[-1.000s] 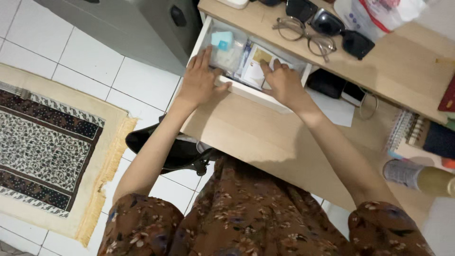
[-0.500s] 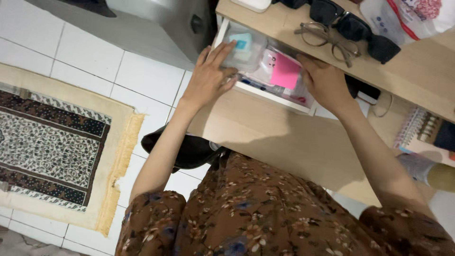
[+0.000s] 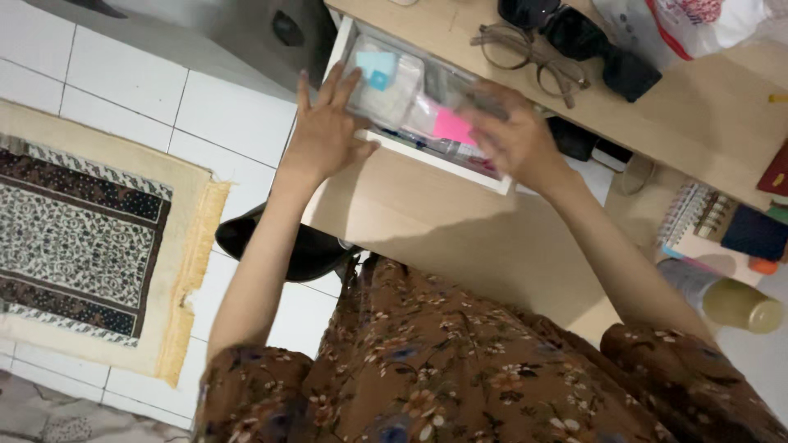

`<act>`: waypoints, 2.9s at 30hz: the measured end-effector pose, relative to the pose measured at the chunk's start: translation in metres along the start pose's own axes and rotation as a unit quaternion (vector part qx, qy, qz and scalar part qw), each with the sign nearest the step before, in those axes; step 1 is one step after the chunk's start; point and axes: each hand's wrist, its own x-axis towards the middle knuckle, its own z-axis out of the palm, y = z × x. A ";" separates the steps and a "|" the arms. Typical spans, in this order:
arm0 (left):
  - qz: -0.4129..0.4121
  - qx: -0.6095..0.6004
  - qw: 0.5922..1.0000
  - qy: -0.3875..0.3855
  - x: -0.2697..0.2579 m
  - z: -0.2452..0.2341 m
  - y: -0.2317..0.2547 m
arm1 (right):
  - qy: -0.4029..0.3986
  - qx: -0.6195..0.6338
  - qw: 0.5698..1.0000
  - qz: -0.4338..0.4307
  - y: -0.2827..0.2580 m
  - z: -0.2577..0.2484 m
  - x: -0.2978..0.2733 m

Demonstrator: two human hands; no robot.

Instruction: The person packs a bag at a desk. They place a lotion bottle into a small pouch, put the pouch and a wallet into a larger bag, fill a pencil case with pens, coil a cable, and handle sunglasses and a phone while gathering daily items into the bag.

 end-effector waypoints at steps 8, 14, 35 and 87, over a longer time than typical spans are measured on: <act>-0.003 0.024 0.999 -0.025 0.009 -0.004 0.007 | -0.204 -0.129 0.970 0.016 -0.010 0.019 0.019; 0.009 -0.008 1.000 0.026 -0.008 -0.014 -0.005 | -0.219 -0.152 0.962 0.062 -0.014 0.038 0.049; 0.051 -0.147 0.974 0.166 0.010 -0.025 -0.014 | -0.395 -0.077 0.908 0.116 0.005 0.112 0.084; 0.062 -0.092 0.982 0.156 -0.001 0.028 0.029 | -0.474 0.038 0.875 0.087 0.036 0.096 0.071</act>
